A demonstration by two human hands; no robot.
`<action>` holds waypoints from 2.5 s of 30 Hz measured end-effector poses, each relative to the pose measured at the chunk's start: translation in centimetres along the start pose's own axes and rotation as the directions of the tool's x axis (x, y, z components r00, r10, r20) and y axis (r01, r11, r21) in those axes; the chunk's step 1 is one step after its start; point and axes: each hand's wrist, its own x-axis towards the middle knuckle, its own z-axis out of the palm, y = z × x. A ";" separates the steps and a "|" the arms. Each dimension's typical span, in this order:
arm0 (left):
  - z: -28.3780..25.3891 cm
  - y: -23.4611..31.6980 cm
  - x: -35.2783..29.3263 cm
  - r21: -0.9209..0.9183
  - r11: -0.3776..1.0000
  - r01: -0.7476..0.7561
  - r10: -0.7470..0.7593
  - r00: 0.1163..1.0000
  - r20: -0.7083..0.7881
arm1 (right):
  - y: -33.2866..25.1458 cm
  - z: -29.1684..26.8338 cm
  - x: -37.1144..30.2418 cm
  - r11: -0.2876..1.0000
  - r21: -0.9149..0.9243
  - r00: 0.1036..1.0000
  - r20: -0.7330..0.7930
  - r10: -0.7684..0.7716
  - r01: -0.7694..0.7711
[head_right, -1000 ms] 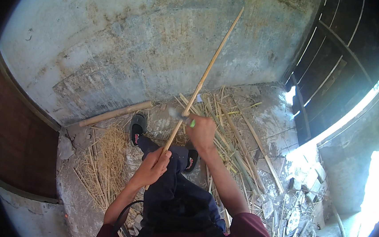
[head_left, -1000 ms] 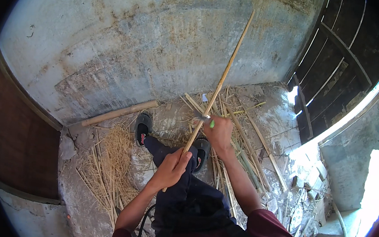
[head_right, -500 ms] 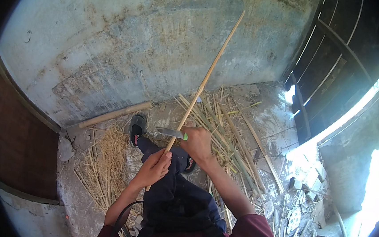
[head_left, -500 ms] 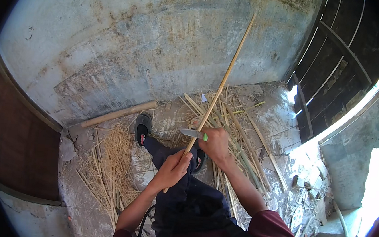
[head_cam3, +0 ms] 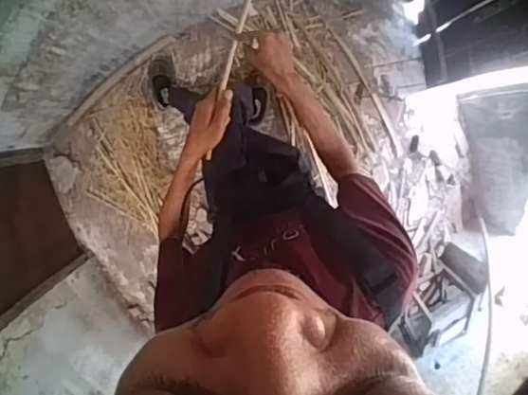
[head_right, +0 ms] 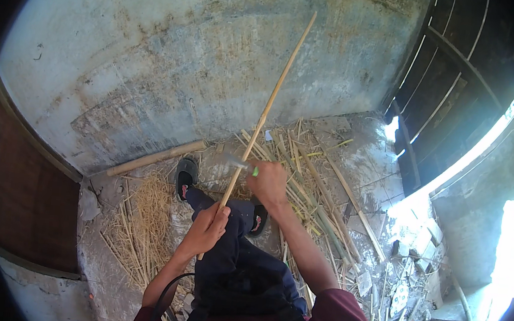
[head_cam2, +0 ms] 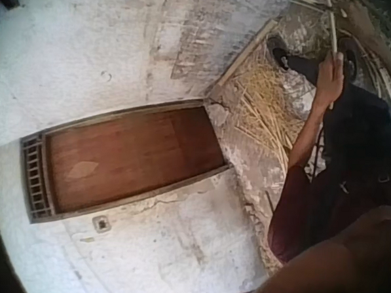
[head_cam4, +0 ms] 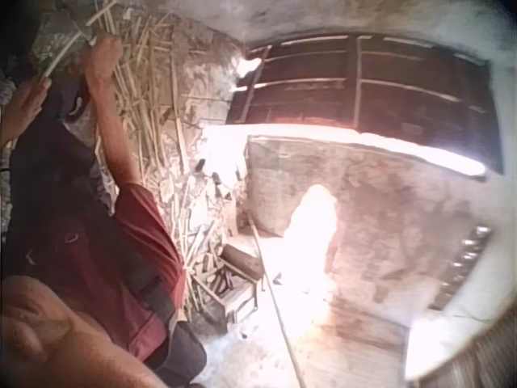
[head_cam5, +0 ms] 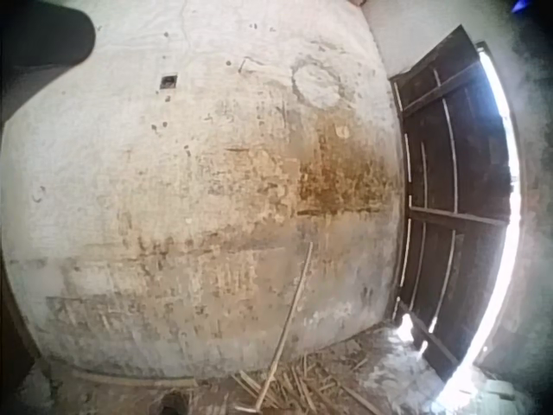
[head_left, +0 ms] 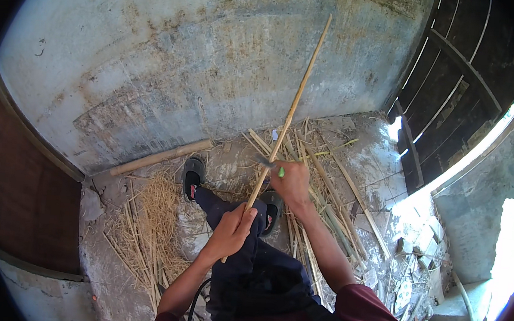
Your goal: The person shaves and smooths a long strip of wood using a small knife.
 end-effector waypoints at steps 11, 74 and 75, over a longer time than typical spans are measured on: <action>-0.2 0.2 0.2 0.230 0.973 -0.031 0.043 0.998 -0.046 | -0.7 -0.7 -1.1 0.999 0.022 0.998 0.045 -0.037 0.036; -3.1 0.7 -2.2 0.382 0.920 0.081 -0.106 0.993 0.043 | 14.1 -1.8 6.9 0.845 -0.220 0.868 -0.228 0.441 -0.487; -3.0 0.5 -2.2 0.381 0.922 0.063 -0.088 0.995 0.048 | 14.0 -1.1 6.3 0.842 -0.243 0.868 -0.264 0.421 -0.483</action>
